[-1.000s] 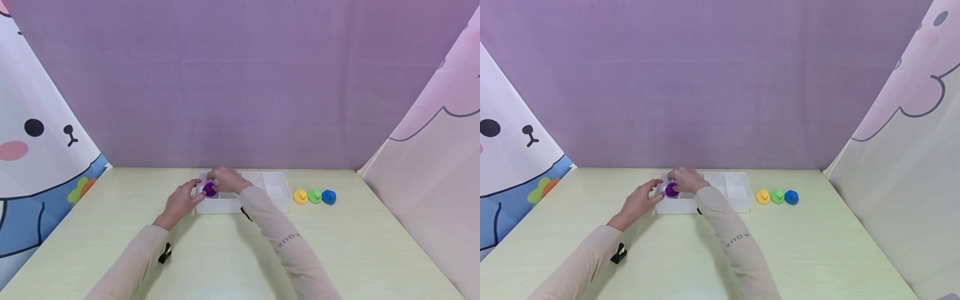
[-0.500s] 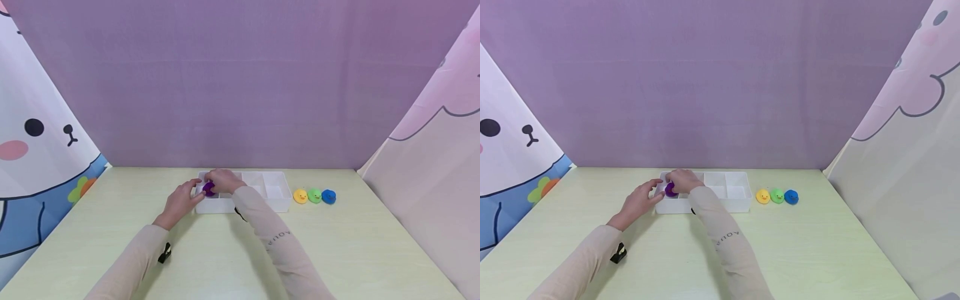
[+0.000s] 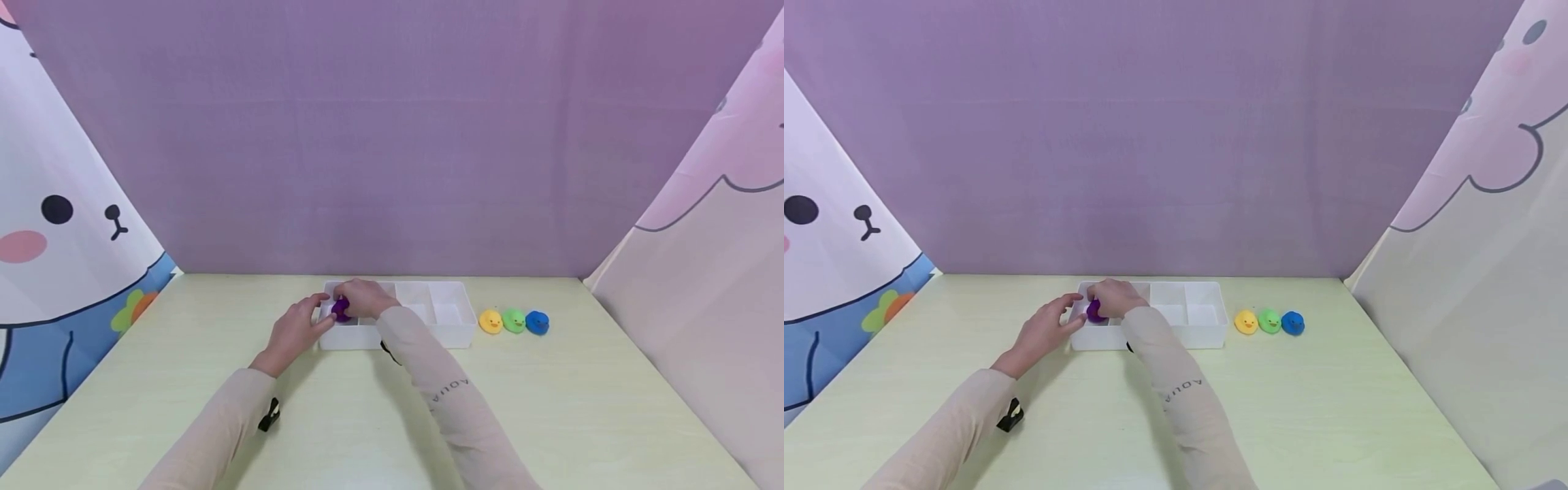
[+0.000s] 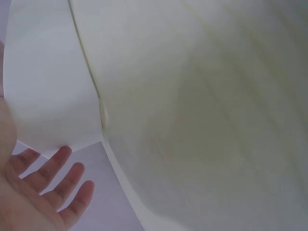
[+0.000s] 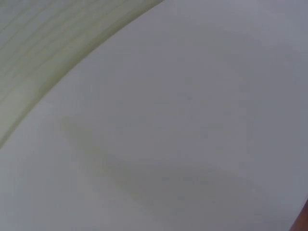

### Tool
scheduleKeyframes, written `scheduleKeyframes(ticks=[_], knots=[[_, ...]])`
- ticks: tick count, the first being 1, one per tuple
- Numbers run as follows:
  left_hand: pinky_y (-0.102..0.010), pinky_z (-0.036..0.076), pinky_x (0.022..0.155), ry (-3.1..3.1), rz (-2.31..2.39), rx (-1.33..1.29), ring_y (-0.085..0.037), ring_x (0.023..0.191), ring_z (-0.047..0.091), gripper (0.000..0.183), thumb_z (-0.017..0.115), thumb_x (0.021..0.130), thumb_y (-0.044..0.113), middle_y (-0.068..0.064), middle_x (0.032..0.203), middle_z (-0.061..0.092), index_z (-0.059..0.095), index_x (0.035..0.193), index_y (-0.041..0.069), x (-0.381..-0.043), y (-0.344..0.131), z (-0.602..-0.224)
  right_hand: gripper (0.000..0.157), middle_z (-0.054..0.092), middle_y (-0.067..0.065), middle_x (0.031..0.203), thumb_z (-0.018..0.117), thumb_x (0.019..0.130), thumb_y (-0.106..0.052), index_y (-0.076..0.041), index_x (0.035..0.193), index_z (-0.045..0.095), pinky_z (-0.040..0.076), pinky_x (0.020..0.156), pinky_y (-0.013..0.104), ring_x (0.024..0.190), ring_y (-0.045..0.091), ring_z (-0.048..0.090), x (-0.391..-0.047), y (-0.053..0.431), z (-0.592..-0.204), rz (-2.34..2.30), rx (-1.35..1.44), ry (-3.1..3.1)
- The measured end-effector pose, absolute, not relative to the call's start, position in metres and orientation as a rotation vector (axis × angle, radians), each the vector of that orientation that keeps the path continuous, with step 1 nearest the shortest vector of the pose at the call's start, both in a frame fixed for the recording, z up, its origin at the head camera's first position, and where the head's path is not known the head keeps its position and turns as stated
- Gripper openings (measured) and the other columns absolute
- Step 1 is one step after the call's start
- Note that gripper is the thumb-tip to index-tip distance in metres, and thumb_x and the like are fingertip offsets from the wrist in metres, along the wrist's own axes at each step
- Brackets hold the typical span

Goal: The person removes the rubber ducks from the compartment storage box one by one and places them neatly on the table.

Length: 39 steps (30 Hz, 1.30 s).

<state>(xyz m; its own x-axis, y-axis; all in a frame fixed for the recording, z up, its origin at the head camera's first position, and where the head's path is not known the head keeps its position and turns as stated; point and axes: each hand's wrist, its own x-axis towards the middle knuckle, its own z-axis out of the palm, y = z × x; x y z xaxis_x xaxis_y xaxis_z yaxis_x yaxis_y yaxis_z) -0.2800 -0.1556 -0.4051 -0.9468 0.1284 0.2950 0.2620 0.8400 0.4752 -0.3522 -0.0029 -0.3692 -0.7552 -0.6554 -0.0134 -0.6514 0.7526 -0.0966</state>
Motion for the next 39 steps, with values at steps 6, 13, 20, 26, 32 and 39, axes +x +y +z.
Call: scheduleKeyframes(ticks=[6,13,20,26,32,39], knots=[[-0.046,0.049,0.069,-2.764,-0.768,-0.303,-0.034,0.1,0.058,0.05,0.056,0.085,0.037,-0.014,0.121,0.059,0.05,0.128,0.012,-0.28,-0.156,-0.406,0.02,0.065,-0.006,0.088,0.066,0.082,-0.014,-0.019,0.102,0.066,0.044,0.069,0.023,0.078,0.01,0.054,-0.351,-0.004,-0.369,-0.135,-1.069,2.891],[-0.047,0.049,0.069,-2.766,-0.767,-0.306,-0.035,0.101,0.057,0.05,0.055,0.085,0.037,-0.015,0.121,0.059,0.05,0.128,0.012,-0.281,-0.155,-0.405,0.018,0.063,-0.007,0.086,0.065,0.083,-0.015,-0.018,0.101,0.067,0.042,0.067,0.022,0.077,0.009,0.053,-0.352,-0.003,-0.369,-0.116,-1.09,2.898],[-0.046,0.049,0.069,-2.776,-0.772,-0.309,-0.035,0.1,0.057,0.051,0.056,0.085,0.038,-0.015,0.122,0.059,0.05,0.128,0.011,-0.282,-0.155,-0.405,0.018,0.065,-0.007,0.089,0.067,0.081,-0.015,-0.018,0.099,0.067,0.044,0.069,0.023,0.08,0.009,0.054,-0.353,-0.002,-0.368,-0.072,-1.134,2.912],[-0.047,0.05,0.072,-2.774,-0.782,-0.307,-0.035,0.103,0.058,0.051,0.056,0.085,0.038,-0.015,0.122,0.059,0.05,0.128,0.012,-0.282,-0.155,-0.404,0.019,0.066,-0.008,0.093,0.068,0.079,-0.017,-0.019,0.099,0.066,0.045,0.073,0.024,0.083,0.008,0.055,-0.353,0.0,-0.366,-0.054,-1.169,2.924],[-0.048,0.049,0.073,-2.774,-0.786,-0.302,-0.036,0.103,0.057,0.051,0.057,0.085,0.038,-0.015,0.121,0.059,0.05,0.128,0.012,-0.281,-0.154,-0.404,0.02,0.065,-0.007,0.091,0.069,0.08,-0.016,-0.019,0.1,0.066,0.044,0.073,0.022,0.08,0.009,0.053,-0.35,0.002,-0.361,-0.111,-1.193,2.893],[-0.05,0.049,0.073,-2.769,-0.79,-0.297,-0.036,0.104,0.057,0.052,0.059,0.084,0.038,-0.014,0.121,0.059,0.05,0.128,0.012,-0.282,-0.154,-0.405,0.023,0.065,-0.008,0.091,0.07,0.078,-0.015,-0.02,0.1,0.067,0.046,0.071,0.023,0.081,0.008,0.054,-0.346,0.005,-0.353,-0.107,-1.22,2.904]])
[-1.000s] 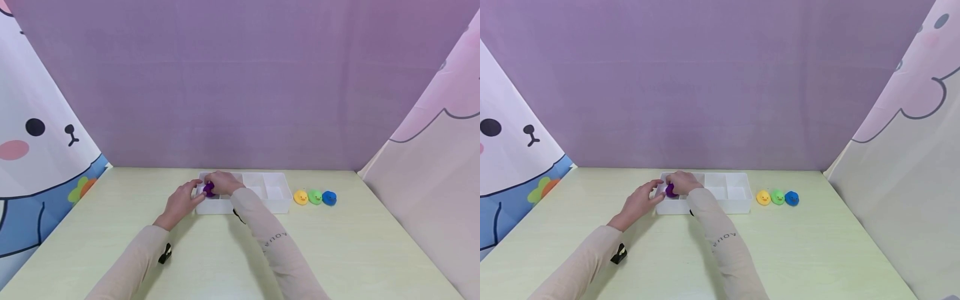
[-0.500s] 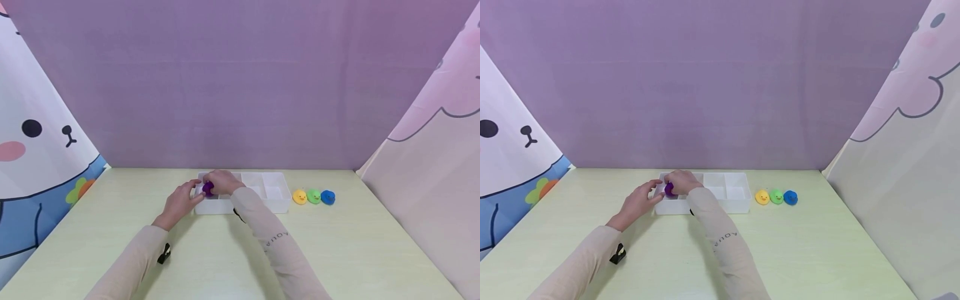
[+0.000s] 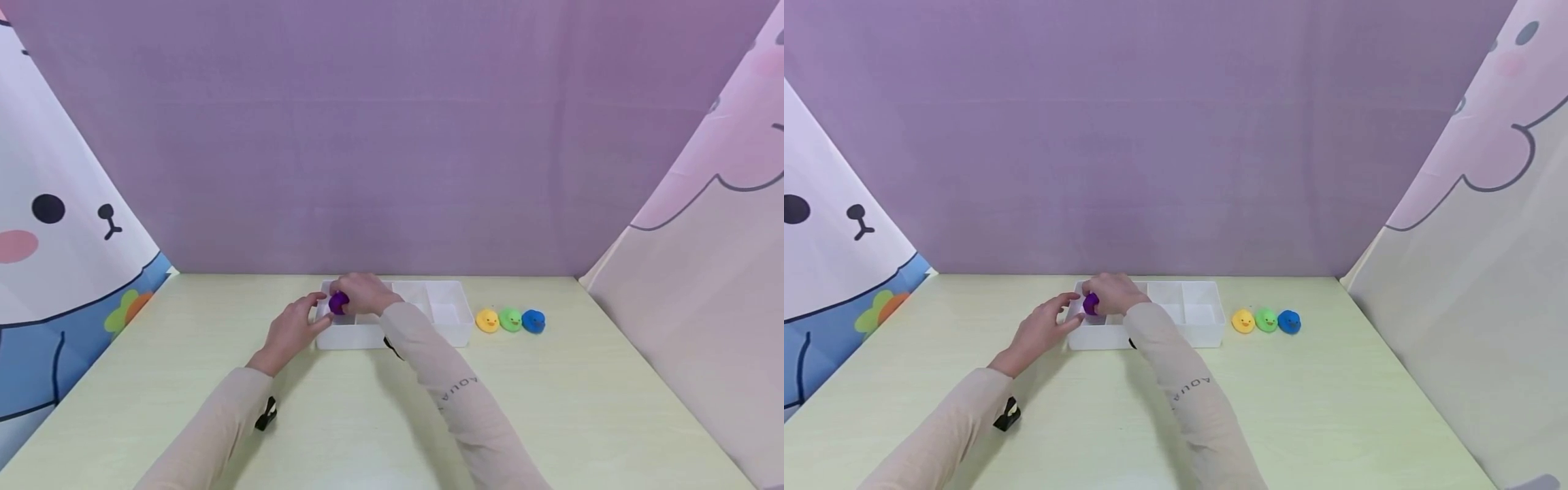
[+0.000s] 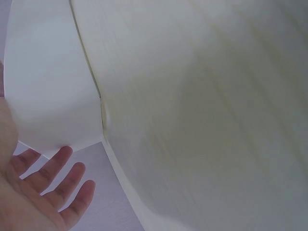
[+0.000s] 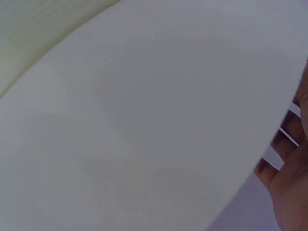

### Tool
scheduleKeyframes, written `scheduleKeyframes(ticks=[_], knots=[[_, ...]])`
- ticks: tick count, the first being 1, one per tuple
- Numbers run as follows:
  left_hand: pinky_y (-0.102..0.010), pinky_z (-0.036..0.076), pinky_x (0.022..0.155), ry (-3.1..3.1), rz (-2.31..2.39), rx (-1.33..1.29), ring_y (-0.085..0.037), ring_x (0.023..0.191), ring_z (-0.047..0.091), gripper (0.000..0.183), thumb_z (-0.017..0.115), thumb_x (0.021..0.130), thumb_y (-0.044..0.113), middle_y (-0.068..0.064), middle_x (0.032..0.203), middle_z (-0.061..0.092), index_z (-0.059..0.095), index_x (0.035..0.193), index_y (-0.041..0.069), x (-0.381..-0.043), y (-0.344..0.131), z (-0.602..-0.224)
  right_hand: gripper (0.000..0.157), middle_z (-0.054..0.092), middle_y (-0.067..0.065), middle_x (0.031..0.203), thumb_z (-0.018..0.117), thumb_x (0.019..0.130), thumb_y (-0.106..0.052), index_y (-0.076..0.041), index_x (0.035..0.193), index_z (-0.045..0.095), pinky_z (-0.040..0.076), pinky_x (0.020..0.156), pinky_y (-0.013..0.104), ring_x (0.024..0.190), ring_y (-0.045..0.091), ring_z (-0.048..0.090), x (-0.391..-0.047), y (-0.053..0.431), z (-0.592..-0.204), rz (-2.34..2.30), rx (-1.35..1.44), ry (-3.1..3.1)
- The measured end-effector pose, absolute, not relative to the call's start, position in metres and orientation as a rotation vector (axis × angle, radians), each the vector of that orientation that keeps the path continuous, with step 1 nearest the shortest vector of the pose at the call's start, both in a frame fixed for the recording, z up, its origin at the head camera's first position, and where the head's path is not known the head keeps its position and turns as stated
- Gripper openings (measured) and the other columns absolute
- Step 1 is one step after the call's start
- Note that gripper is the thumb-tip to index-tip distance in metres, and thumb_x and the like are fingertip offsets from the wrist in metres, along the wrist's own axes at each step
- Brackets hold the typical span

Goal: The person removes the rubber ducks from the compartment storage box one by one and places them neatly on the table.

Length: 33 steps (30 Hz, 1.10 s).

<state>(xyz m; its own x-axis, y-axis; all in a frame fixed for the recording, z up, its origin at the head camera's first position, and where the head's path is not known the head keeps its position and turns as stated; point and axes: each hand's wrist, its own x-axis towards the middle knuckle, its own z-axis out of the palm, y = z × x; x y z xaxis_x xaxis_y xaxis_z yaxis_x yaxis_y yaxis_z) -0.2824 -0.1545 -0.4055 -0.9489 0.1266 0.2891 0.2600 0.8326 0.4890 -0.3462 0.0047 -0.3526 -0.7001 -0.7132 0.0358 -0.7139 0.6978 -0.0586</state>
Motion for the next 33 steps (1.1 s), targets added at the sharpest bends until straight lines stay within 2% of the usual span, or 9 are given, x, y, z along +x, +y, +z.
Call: scheduleKeyframes(ticks=[6,11,20,33], knots=[[-0.048,0.049,0.072,-2.782,-0.793,-0.295,-0.036,0.104,0.057,0.053,0.058,0.085,0.038,-0.015,0.121,0.059,0.049,0.129,0.011,-0.282,-0.156,-0.404,0.016,0.064,-0.009,0.085,0.07,0.079,-0.024,-0.019,0.094,0.066,0.044,0.067,0.021,0.078,0.008,0.053,-0.342,0.006,-0.343,0.104,1.271,-2.824],[-0.047,0.049,0.072,-2.79,-0.808,-0.301,-0.035,0.104,0.057,0.052,0.057,0.086,0.038,-0.015,0.122,0.058,0.048,0.129,0.01,-0.282,-0.156,-0.403,0.014,0.064,-0.008,0.084,0.069,0.08,-0.02,-0.018,0.094,0.067,0.044,0.064,0.021,0.076,0.009,0.053,-0.339,0.007,-0.335,0.084,1.316,-2.772],[-0.042,0.049,0.067,-2.8,-0.8,-0.3,-0.032,0.101,0.058,0.052,0.057,0.085,0.038,-0.013,0.121,0.059,0.048,0.129,0.011,-0.282,-0.156,-0.403,0.022,0.066,-0.008,0.096,0.068,0.079,-0.017,-0.021,0.101,0.066,0.049,0.074,0.028,0.087,0.01,0.056,-0.335,0.012,-0.324,0.008,1.279,-2.75],[-0.048,0.05,0.074,-2.812,-0.788,-0.298,-0.035,0.102,0.057,0.052,0.057,0.086,0.038,-0.017,0.12,0.059,0.048,0.129,0.01,-0.281,-0.153,-0.403,0.023,0.067,-0.007,0.099,0.067,0.079,-0.017,-0.021,0.102,0.066,0.049,0.078,0.029,0.091,0.011,0.057,-0.329,0.036,-0.315,0.025,1.263,-2.735]])
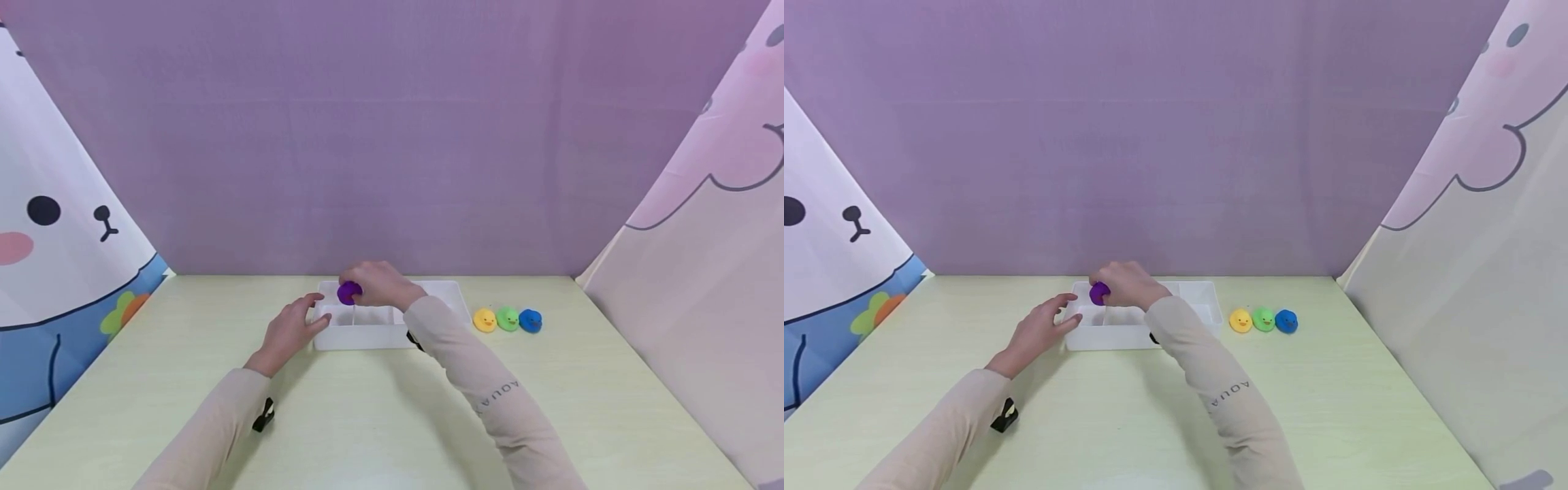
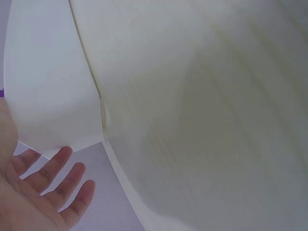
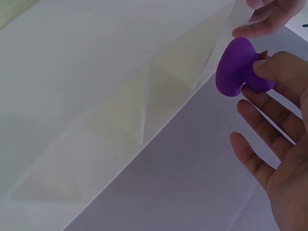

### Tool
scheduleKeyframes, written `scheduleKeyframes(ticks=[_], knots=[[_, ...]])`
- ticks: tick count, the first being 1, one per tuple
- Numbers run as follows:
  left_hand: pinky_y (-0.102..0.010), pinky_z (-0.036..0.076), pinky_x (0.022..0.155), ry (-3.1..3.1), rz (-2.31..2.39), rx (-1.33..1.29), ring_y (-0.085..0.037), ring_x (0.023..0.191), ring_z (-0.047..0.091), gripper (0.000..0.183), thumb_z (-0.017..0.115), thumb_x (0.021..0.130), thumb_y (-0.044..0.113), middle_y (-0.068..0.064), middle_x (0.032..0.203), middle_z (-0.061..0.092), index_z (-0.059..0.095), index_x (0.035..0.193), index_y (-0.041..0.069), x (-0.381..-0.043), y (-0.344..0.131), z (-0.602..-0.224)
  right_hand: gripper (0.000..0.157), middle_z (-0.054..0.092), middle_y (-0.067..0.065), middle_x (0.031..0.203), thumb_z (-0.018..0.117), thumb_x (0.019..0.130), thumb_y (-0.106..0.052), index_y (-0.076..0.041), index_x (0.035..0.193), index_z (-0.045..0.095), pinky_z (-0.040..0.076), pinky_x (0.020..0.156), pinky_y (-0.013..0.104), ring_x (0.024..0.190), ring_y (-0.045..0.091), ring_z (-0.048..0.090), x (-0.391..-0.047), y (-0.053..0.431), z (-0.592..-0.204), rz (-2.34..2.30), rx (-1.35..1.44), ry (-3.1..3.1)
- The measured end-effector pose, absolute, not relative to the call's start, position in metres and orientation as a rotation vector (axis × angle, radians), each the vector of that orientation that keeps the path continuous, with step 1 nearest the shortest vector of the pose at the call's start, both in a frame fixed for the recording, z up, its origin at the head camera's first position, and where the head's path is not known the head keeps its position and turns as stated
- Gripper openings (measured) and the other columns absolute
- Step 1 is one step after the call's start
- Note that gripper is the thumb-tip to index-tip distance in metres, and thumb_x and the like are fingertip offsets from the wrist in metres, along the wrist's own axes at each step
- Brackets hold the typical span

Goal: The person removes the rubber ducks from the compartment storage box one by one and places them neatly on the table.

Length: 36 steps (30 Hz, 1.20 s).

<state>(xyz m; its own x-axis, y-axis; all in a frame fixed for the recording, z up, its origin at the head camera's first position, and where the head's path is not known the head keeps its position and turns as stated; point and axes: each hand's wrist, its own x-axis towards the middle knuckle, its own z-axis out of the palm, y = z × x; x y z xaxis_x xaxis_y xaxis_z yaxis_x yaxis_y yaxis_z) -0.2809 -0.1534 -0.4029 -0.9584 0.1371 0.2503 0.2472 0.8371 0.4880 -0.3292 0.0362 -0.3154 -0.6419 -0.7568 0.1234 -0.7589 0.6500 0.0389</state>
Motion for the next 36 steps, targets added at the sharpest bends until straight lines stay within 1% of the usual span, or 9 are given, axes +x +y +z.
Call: scheduleKeyframes(ticks=[6,13,17,23,27,36], knots=[[-0.049,0.05,0.075,-2.812,-0.785,-0.298,-0.036,0.102,0.057,0.052,0.057,0.086,0.037,-0.017,0.12,0.059,0.048,0.13,0.01,-0.281,-0.154,-0.403,0.025,0.066,-0.006,0.101,0.067,0.08,-0.019,-0.021,0.106,0.065,0.049,0.081,0.029,0.093,0.012,0.057,-0.329,0.049,-0.315,0.028,1.228,-2.753],[-0.047,0.05,0.073,-2.812,-0.789,-0.293,-0.035,0.103,0.057,0.052,0.057,0.086,0.037,-0.016,0.123,0.058,0.047,0.131,0.011,-0.282,-0.156,-0.405,0.024,0.065,-0.006,0.099,0.067,0.079,-0.019,-0.02,0.104,0.066,0.049,0.078,0.03,0.091,0.012,0.056,-0.327,0.069,-0.315,0.034,1.215,-2.712],[-0.044,0.05,0.069,-2.821,-0.79,-0.286,-0.034,0.103,0.057,0.052,0.057,0.086,0.037,-0.015,0.123,0.058,0.047,0.131,0.012,-0.282,-0.156,-0.405,0.025,0.064,-0.005,0.1,0.067,0.079,-0.018,-0.018,0.104,0.066,0.049,0.079,0.031,0.091,0.012,0.057,-0.325,0.081,-0.314,0.072,1.212,-2.701],[-0.037,0.048,0.061,-2.827,-0.8,-0.286,-0.033,0.1,0.058,0.052,0.057,0.086,0.037,-0.014,0.123,0.057,0.047,0.131,0.013,-0.281,-0.155,-0.405,0.026,0.063,-0.004,0.105,0.066,0.08,-0.016,-0.018,0.105,0.065,0.049,0.081,0.032,0.096,0.013,0.057,-0.323,0.099,-0.315,0.113,1.184,-2.727],[-0.035,0.048,0.059,-2.822,-0.802,-0.29,-0.032,0.098,0.059,0.052,0.057,0.086,0.037,-0.014,0.123,0.058,0.047,0.131,0.012,-0.281,-0.155,-0.405,0.025,0.063,-0.005,0.106,0.067,0.079,-0.016,-0.019,0.104,0.065,0.05,0.081,0.032,0.096,0.013,0.058,-0.323,0.111,-0.317,0.107,1.156,-2.727],[-0.038,0.049,0.061,-2.818,-0.792,-0.295,-0.032,0.1,0.058,0.052,0.056,0.087,0.037,-0.015,0.123,0.058,0.047,0.131,0.012,-0.281,-0.155,-0.405,0.026,0.064,-0.003,0.106,0.068,0.077,-0.014,-0.018,0.103,0.066,0.049,0.081,0.036,0.097,0.016,0.058,-0.322,0.138,-0.319,0.153,1.111,-2.711]])
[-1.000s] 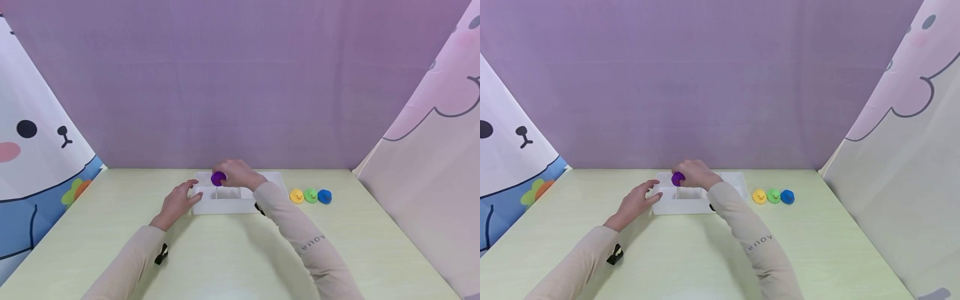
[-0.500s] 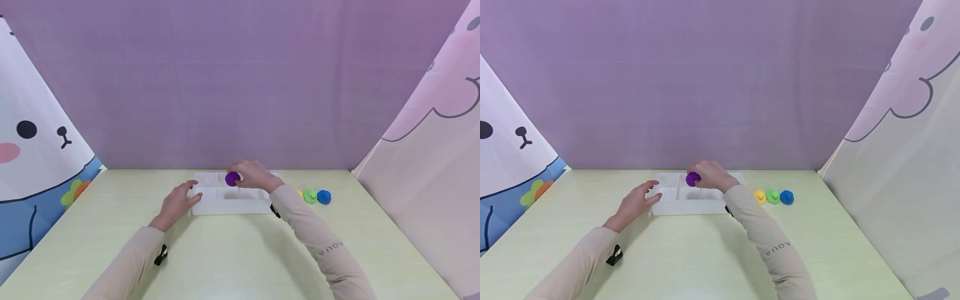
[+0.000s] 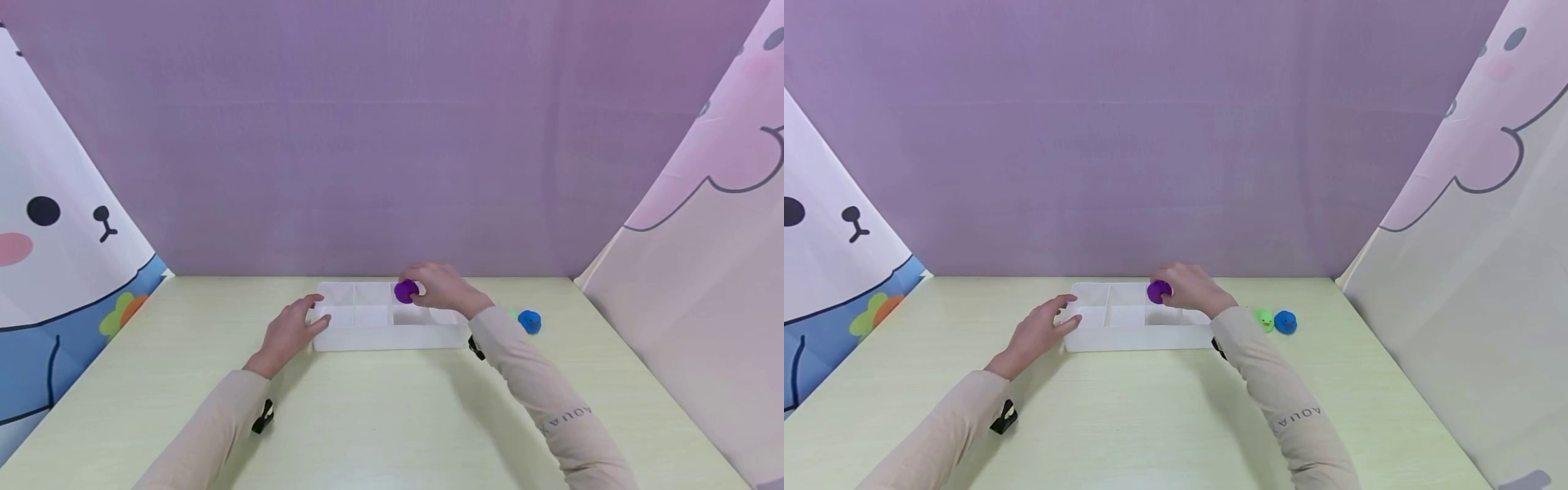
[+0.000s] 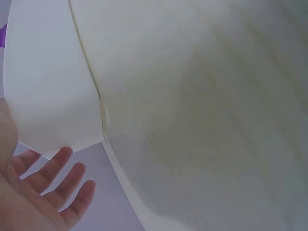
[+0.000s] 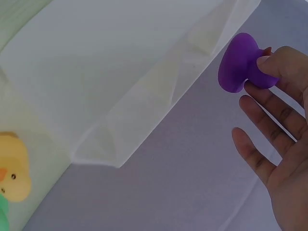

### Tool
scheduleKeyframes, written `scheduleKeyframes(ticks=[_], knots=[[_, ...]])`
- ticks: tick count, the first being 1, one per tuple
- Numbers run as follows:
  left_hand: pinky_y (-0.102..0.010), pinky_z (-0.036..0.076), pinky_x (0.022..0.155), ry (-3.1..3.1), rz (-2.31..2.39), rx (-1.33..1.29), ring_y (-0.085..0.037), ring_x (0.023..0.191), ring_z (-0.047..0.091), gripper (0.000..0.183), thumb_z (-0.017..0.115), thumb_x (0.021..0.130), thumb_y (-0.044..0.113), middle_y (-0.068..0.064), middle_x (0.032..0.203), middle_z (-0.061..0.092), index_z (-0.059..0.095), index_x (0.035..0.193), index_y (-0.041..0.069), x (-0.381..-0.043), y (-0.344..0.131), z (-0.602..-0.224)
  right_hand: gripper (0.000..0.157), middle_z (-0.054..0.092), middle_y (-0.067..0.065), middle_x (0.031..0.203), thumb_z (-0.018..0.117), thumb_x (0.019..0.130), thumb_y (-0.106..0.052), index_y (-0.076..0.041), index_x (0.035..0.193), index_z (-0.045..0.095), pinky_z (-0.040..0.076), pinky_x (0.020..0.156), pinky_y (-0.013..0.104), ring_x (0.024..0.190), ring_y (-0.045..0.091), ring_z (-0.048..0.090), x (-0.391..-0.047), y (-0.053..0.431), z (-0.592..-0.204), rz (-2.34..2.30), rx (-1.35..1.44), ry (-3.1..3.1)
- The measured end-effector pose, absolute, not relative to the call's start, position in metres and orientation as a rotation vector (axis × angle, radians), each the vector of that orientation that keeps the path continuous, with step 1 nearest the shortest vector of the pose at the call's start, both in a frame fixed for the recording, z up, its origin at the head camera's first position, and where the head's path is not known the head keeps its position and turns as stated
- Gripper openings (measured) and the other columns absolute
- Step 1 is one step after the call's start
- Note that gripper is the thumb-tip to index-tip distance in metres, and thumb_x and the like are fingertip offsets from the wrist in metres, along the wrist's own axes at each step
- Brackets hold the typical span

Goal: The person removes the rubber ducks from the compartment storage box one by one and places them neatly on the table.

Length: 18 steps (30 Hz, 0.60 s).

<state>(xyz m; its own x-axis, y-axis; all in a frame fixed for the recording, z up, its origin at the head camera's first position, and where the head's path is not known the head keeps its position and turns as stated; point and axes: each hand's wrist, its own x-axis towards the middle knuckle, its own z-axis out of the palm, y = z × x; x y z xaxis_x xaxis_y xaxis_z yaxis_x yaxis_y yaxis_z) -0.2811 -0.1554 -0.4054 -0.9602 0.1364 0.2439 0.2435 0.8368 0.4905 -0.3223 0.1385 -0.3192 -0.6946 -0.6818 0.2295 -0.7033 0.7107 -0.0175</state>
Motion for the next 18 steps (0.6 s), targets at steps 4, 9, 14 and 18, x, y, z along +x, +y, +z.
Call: scheduleKeyframes(ticks=[4,9,14,18], knots=[[-0.038,0.049,0.062,-2.819,-0.785,-0.296,-0.033,0.1,0.058,0.052,0.056,0.087,0.038,-0.015,0.123,0.058,0.047,0.131,0.012,-0.28,-0.155,-0.405,0.027,0.064,-0.003,0.107,0.068,0.077,-0.014,-0.017,0.103,0.066,0.05,0.079,0.036,0.097,0.016,0.059,-0.322,0.151,-0.32,0.149,1.093,-2.712],[-0.04,0.049,0.064,-2.815,-0.782,-0.299,-0.033,0.1,0.058,0.052,0.056,0.087,0.038,-0.015,0.122,0.058,0.047,0.131,0.012,-0.28,-0.155,-0.404,0.027,0.064,-0.002,0.106,0.068,0.077,-0.013,-0.016,0.104,0.066,0.051,0.078,0.035,0.096,0.017,0.06,-0.319,0.165,-0.319,0.147,1.063,-2.741],[-0.04,0.049,0.063,-2.808,-0.785,-0.301,-0.033,0.1,0.058,0.051,0.056,0.087,0.038,-0.015,0.122,0.058,0.047,0.13,0.012,-0.28,-0.156,-0.405,0.027,0.064,-0.001,0.107,0.068,0.077,-0.013,-0.015,0.104,0.066,0.051,0.078,0.036,0.096,0.018,0.06,-0.315,0.182,-0.318,0.165,1.033,-2.753],[-0.038,0.049,0.061,-2.808,-0.784,-0.303,-0.033,0.099,0.058,0.051,0.056,0.087,0.038,-0.015,0.122,0.058,0.047,0.13,0.012,-0.28,-0.156,-0.405,0.027,0.065,0.0,0.105,0.068,0.076,-0.011,-0.015,0.102,0.067,0.051,0.076,0.036,0.094,0.019,0.061,-0.313,0.196,-0.318,0.17,1.017,-2.745]])
